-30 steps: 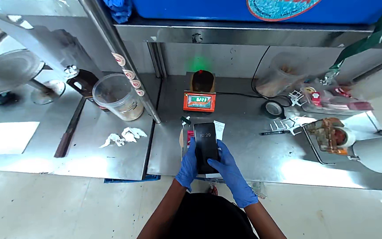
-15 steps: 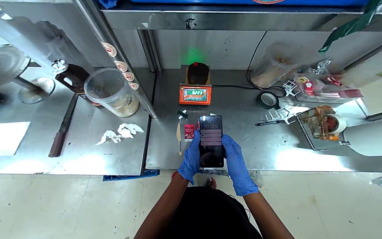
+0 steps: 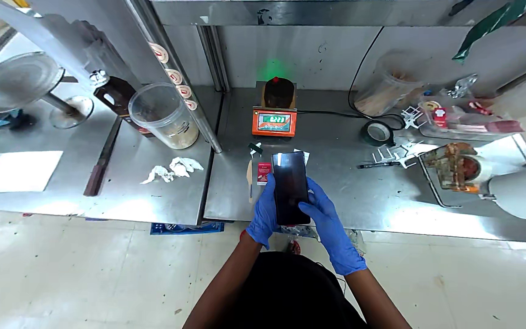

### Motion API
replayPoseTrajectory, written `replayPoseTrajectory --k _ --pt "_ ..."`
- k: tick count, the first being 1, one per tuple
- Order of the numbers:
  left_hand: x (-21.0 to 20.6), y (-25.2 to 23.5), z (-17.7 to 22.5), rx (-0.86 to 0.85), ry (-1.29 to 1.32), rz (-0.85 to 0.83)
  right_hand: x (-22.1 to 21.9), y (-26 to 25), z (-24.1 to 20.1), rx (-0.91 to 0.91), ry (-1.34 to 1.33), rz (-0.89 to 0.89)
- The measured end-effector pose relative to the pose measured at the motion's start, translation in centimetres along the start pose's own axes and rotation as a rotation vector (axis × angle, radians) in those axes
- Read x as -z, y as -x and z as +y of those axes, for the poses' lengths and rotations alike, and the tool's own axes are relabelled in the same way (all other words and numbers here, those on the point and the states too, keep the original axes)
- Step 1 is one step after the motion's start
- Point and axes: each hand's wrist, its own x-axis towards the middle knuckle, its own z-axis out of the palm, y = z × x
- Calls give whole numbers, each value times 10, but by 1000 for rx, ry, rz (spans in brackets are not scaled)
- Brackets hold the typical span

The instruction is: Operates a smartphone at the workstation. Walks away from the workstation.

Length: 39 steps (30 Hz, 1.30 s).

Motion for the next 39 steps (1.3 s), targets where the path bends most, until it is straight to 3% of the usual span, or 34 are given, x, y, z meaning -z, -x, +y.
replayPoseTrajectory --k 6,17,23,26,35,39 --pt "4 16 -9 -9 -188 4 -2 4 -5 16 15 67" --pt "5 23 -16 -19 -222 -2 -7 10 1 -12 17 85" --pt "2 23 -20 -87 -235 -17 -18 5 7 -21 238 237" --pt "4 24 -18 -54 -292 36 -18 7 10 -28 342 183" --pt "7 21 -14 -7 -122 29 -6 6 11 7 154 34" --pt "3 20 -17 -19 -104 40 -9 4 10 41 260 127"
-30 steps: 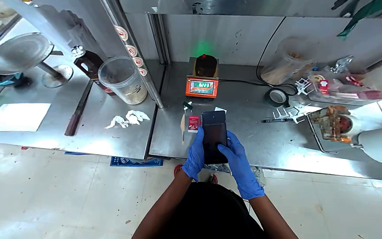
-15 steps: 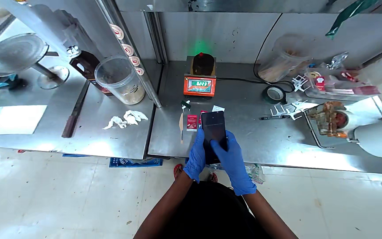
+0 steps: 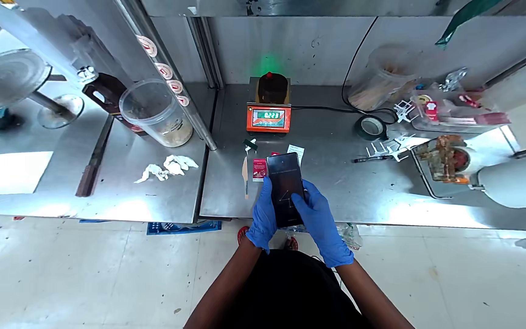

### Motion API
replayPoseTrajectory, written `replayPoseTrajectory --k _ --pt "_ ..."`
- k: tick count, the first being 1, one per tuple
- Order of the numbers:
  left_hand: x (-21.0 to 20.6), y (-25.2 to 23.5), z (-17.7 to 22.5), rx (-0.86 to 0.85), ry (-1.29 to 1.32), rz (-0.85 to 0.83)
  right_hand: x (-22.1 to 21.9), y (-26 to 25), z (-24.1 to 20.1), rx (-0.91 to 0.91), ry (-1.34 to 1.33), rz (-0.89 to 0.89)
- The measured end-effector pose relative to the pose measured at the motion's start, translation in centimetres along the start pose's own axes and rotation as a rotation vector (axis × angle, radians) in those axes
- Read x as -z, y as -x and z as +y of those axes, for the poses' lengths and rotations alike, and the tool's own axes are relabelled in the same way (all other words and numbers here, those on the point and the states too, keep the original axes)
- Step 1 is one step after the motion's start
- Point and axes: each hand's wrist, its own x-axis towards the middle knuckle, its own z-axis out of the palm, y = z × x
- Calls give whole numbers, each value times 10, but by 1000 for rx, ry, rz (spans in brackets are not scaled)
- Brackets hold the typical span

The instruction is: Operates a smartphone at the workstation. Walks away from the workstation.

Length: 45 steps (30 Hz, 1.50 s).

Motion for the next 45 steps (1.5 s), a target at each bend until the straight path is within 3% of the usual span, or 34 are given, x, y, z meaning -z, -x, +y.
replayPoseTrajectory --k 3,8,13,15,20,23,27,32,45 --pt "0 -1 -1 -16 -75 26 -4 2 -1 -46 164 -41" --pt "-2 0 -4 55 32 3 11 -10 -2 -7 80 51" --pt "1 -5 5 25 125 -55 22 -11 -1 -9 -113 -221" --pt "-1 -4 6 23 129 -51 22 -13 -1 -24 -96 -237" --pt "-15 2 -8 -65 -51 6 -3 -10 -4 -80 278 138" --pt "-19 0 -14 -98 -55 37 -5 -11 -3 -110 336 178" --pt "-16 0 -19 -57 -30 4 0 -8 0 -135 306 157" --pt "-14 -2 -14 -12 20 -33 17 -7 -3 -104 -105 -6" --pt "-19 -1 -18 7 21 -34 19 -3 7 -84 -125 16"
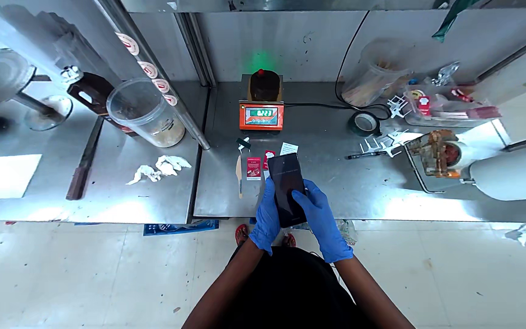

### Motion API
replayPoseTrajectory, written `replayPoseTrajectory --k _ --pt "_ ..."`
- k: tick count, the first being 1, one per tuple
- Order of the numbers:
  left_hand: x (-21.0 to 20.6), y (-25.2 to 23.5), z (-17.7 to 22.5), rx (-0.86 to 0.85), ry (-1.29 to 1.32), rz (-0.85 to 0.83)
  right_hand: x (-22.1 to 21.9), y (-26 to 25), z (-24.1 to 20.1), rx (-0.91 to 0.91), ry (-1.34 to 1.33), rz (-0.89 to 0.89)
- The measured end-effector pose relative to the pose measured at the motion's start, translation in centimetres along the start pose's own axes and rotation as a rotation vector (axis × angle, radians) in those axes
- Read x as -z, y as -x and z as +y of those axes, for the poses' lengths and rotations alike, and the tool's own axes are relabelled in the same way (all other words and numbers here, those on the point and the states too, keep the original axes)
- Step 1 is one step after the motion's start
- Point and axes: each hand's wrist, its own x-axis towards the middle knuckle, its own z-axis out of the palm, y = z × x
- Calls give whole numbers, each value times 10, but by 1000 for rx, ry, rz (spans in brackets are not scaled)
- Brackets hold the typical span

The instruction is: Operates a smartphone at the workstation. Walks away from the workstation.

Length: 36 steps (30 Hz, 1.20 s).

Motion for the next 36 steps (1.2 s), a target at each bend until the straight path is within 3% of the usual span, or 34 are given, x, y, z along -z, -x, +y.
replayPoseTrajectory --k 6,14,17,24,29,34,36 --pt "1 2 1 -28 -118 53 -8 2 2 -14 287 24" --pt "6 4 9 7 -5 59 2 1 3 19 114 -158" --pt "5 4 8 20 69 8 6 -1 6 71 38 -108" --pt "2 7 5 -9 -58 84 -2 2 0 -19 348 -89" --pt "3 8 6 25 52 24 12 -3 -4 73 186 -42" --pt "8 3 12 18 98 7 19 -7 -4 39 57 -305" --pt "8 3 13 11 115 2 18 -5 -4 12 20 -307"
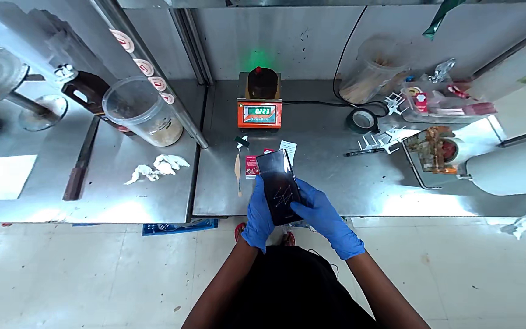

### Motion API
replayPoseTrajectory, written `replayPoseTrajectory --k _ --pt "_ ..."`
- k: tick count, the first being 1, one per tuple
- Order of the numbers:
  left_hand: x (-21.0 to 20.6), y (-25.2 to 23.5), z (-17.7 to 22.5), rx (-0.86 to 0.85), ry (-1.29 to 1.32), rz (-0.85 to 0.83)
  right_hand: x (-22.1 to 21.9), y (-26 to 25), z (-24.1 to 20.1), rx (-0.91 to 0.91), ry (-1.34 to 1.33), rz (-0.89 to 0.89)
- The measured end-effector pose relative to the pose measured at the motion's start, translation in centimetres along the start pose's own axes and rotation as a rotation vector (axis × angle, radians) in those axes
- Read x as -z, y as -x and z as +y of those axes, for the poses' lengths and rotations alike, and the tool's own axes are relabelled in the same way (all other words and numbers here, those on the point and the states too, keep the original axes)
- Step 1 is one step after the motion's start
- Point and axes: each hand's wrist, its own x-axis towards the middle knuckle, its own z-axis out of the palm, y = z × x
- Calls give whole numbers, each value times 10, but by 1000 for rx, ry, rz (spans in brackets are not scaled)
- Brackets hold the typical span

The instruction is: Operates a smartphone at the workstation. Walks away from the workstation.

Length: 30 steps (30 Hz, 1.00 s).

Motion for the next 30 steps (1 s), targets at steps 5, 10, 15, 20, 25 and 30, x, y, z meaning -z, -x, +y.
replayPoseTrajectory --k 5,10,15,20,25,30 --pt "-10 5 -9 -23 -115 18 -29 -4 2 -51 315 382" --pt "-11 3 -12 -48 -62 2 -36 -6 0 -112 481 462" --pt "-4 -1 -7 45 2 -24 -5 4 0 -12 -3 207" --pt "-3 -5 0 81 -25 -17 10 9 8 -69 -153 145" --pt "-9 -6 1 50 -187 -58 2 16 10 -42 -257 130" --pt "-23 -4 -10 -91 -291 -55 4 24 10 -53 -355 183"
